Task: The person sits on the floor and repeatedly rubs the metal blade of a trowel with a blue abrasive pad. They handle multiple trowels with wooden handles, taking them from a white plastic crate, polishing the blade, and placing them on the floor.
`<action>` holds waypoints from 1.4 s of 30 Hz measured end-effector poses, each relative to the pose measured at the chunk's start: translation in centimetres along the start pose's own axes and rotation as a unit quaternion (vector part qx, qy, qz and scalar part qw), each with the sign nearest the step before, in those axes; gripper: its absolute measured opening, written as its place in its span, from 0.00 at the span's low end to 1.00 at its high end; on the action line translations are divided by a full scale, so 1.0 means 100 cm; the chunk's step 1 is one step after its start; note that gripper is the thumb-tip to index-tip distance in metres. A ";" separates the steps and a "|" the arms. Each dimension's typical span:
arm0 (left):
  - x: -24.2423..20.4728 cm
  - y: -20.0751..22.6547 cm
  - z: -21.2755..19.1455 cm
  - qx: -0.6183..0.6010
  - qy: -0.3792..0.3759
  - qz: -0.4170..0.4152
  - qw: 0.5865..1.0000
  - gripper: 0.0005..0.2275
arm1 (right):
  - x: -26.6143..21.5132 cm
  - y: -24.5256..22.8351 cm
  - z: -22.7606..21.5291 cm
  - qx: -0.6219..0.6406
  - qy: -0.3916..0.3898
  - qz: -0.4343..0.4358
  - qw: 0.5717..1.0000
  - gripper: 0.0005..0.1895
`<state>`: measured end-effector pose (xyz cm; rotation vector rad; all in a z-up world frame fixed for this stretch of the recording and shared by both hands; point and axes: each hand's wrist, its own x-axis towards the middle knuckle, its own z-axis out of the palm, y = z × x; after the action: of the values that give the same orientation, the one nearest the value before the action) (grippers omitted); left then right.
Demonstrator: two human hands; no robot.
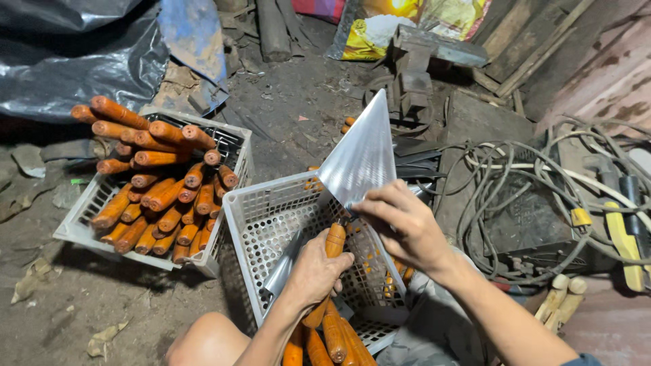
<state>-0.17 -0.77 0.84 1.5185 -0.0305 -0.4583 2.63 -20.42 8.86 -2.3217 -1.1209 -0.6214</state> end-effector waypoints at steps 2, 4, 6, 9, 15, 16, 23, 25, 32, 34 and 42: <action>-0.001 -0.001 0.001 0.008 -0.008 0.016 1.000 0.20 | 0.016 0.015 -0.006 -0.051 0.031 -0.016 0.998 0.24; -0.004 -0.001 0.004 0.024 -0.010 0.021 0.999 0.21 | 0.034 0.028 -0.013 -0.083 0.097 0.035 0.991 0.18; -0.006 0.000 0.004 0.052 -0.003 0.018 0.998 0.22 | 0.040 0.023 -0.016 -0.089 0.130 0.058 0.986 0.16; -0.008 0.003 0.002 0.035 0.010 0.020 0.999 0.23 | 0.026 -0.009 -0.008 -0.041 0.112 0.025 0.993 0.19; -0.009 0.004 0.006 0.054 0.015 0.011 0.998 0.23 | 0.027 -0.010 0.005 -0.036 0.080 -0.015 0.996 0.20; -0.009 0.004 0.006 0.064 0.018 0.009 0.998 0.25 | 0.037 -0.001 0.002 -0.050 0.098 -0.015 0.994 0.19; 0.001 -0.010 0.002 0.104 0.047 0.029 0.993 0.22 | 0.050 -0.021 0.004 -0.033 0.116 0.007 0.993 0.21; 0.002 -0.017 0.001 0.116 0.055 0.044 0.991 0.19 | 0.041 -0.030 0.011 0.012 0.056 -0.020 0.998 0.27; 0.004 -0.027 0.000 0.156 0.077 0.059 0.983 0.30 | 0.058 0.028 0.000 -0.078 0.180 0.038 0.980 0.14; 0.002 -0.028 -0.003 0.192 0.081 0.150 0.966 0.29 | 0.068 0.053 -0.015 -0.092 0.208 0.065 0.972 0.12; -0.005 -0.009 -0.004 0.042 0.010 -0.014 0.999 0.29 | 0.061 0.080 -0.032 -0.080 0.185 0.076 0.977 0.13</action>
<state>-0.76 -0.27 0.04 1.6075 -0.0131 -0.4683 11.88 -23.14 13.12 -2.2673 -0.7401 -1.0641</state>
